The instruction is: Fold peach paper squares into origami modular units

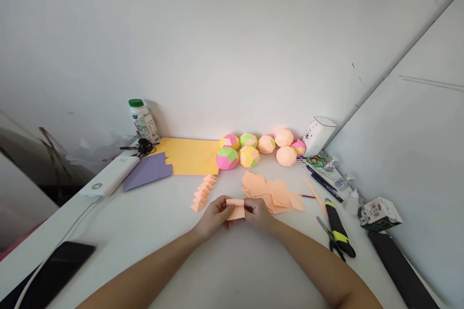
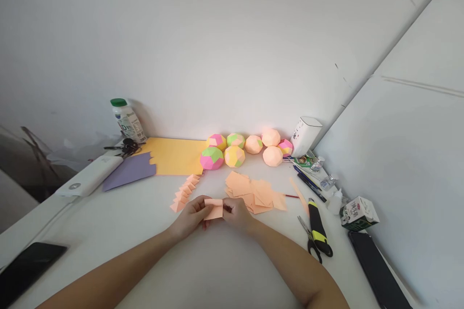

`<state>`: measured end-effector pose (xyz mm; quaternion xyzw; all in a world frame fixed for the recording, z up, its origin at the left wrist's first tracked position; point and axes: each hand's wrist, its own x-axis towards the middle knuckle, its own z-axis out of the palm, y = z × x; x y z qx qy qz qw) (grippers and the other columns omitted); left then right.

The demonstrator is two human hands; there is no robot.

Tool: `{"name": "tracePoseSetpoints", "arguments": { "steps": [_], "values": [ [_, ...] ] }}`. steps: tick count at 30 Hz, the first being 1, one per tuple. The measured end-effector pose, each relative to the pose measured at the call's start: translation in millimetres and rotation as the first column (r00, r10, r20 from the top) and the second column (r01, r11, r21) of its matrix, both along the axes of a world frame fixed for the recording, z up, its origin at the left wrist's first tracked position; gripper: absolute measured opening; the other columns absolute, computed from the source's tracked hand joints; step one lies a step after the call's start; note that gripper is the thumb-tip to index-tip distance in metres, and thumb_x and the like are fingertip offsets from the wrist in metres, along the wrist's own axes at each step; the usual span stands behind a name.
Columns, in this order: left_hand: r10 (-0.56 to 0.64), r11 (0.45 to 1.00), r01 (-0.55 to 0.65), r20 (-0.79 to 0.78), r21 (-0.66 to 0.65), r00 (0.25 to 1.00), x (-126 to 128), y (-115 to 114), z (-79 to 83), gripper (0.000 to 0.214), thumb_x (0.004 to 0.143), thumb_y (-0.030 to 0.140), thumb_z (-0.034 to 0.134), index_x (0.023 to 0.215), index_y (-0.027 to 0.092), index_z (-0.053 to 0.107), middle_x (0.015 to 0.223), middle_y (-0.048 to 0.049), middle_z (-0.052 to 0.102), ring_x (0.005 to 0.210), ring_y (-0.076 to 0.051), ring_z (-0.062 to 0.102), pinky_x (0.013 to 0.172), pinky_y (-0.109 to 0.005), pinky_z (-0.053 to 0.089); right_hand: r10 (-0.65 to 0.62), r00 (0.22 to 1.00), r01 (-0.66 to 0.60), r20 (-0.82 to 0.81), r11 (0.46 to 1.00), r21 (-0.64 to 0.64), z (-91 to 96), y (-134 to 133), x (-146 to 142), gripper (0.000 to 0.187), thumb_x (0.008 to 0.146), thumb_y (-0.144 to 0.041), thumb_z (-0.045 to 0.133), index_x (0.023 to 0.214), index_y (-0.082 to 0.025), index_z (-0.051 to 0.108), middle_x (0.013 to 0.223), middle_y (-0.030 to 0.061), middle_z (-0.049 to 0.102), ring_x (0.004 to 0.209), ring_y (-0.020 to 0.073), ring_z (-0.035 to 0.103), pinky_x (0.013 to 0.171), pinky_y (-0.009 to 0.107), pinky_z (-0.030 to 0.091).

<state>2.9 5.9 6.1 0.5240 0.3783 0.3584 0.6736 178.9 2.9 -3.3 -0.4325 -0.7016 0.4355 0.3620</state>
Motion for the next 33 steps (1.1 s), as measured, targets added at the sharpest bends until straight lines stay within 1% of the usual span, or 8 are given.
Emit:
{"name": "tracePoseSetpoints", "arguments": {
  "steps": [3, 5, 9, 13, 18, 24, 28, 33],
  "values": [
    [0.041, 0.999, -0.04, -0.008, 0.017, 0.999, 1, 1, -2.0, 0.03, 0.078, 0.047, 0.055, 0.079, 0.017, 0.048, 0.053, 0.0033, 0.056, 0.045, -0.011, 0.053, 0.044, -0.023, 0.042, -0.047, 0.995, 0.048, -0.086, 0.999, 0.013, -6.4, 2, -1, 0.049, 0.074, -0.013, 0.054, 0.12, -0.02, 0.042, 0.091, 0.0045, 0.06, 0.059, 0.0094, 0.055, 0.052, 0.021, 0.042],
    [0.057, 0.998, -0.057, -0.002, 0.022, 0.998, 1, 1, -2.0, 0.032, 0.078, 0.049, 0.054, 0.078, 0.018, 0.047, 0.052, 0.0032, 0.056, 0.046, -0.012, 0.054, 0.044, -0.024, 0.043, -0.036, 0.992, 0.041, -0.125, 0.998, 0.042, -8.1, 2, -1, 0.059, 0.072, -0.012, 0.056, 0.125, -0.025, 0.032, 0.107, 0.0075, 0.054, 0.059, 0.0075, 0.054, 0.05, 0.02, 0.041],
    [0.075, 0.997, -0.075, -0.007, 0.008, 0.997, 1, 1, -0.6, 0.033, 0.077, 0.051, 0.054, 0.076, 0.018, 0.047, 0.05, 0.0034, 0.057, 0.045, -0.014, 0.055, 0.046, -0.025, 0.044, 0.057, 0.995, -0.044, -0.083, 0.987, 0.153, -6.6, 3, 2, 0.036, 0.072, -0.017, 0.061, 0.106, -0.024, 0.051, 0.117, 0.0083, 0.046, 0.066, 0.0093, 0.055, 0.052, 0.021, 0.043],
    [0.061, 0.998, -0.061, 0.026, 0.01, 0.998, 1, 2, -1.1, 0.032, 0.079, 0.05, 0.052, 0.073, 0.019, 0.046, 0.052, 0.0025, 0.059, 0.048, -0.014, 0.056, 0.048, -0.026, 0.045, 0.106, 0.994, -0.099, -0.029, 0.975, 0.199, -1.8, 5, 5, 0.009, 0.074, -0.027, 0.065, 0.078, -0.019, 0.065, 0.099, 0.0069, 0.052, 0.07, 0.0132, 0.055, 0.059, 0.026, 0.047],
    [0.057, 0.998, -0.057, 0.01, 0.011, 0.998, 2, 0, 2.1, 0.032, 0.079, 0.05, 0.051, 0.073, 0.019, 0.049, 0.056, 0.0013, 0.06, 0.052, -0.014, 0.057, 0.05, -0.026, 0.046, 0.075, 0.997, -0.071, -0.017, 0.98, 0.184, 4.1, 6, 3, 0.018, 0.08, -0.033, 0.06, 0.076, -0.019, 0.069, 0.08, 0.0052, 0.056, 0.072, 0.016, 0.057, 0.065, 0.029, 0.047],
    [-0.006, 1.0, 0.006, -0.036, 0.017, 0.999, 2, -2, 9.0, 0.034, 0.079, 0.049, 0.051, 0.091, 0.018, 0.056, 0.068, -0.0011, 0.064, 0.056, -0.014, 0.06, 0.052, -0.025, 0.048, -0.066, 0.997, 0.071, -0.05, 0.992, 0.109, 1.5, 6, 5, 0.018, 0.079, -0.033, 0.06, 0.072, -0.019, 0.068, 0.064, 0.0009, 0.052, 0.054, 0.0119, 0.051, 0.049, 0.024, 0.043],
    [-0.058, 0.998, 0.06, -0.069, 0.034, 0.996, 1, -1, 3.0, 0.032, 0.076, 0.048, 0.056, 0.081, 0.017, 0.053, 0.081, -0.0046, 0.065, 0.056, -0.014, 0.061, 0.05, -0.025, 0.046, -0.101, 0.989, 0.112, -0.104, 0.988, 0.103, -0.5, 6, 5, 0.017, 0.08, -0.031, 0.059, 0.071, -0.018, 0.066, 0.061, 0.0006, 0.054, 0.051, 0.0114, 0.051, 0.049, 0.025, 0.044],
    [-0.046, 0.998, 0.048, -0.085, 0.03, 0.995, 2, 1, -4.2, 0.033, 0.076, 0.048, 0.055, 0.07, 0.018, 0.045, 0.074, -0.0025, 0.065, 0.051, -0.012, 0.059, 0.047, -0.024, 0.043, -0.096, 0.978, 0.105, -0.185, 0.994, 0.038, 3.0, 1, 2, 0.017, 0.078, -0.031, 0.06, 0.07, -0.017, 0.063, 0.062, 0.0001, 0.055, 0.048, 0.0108, 0.053, 0.046, 0.025, 0.046]
  ]
}}
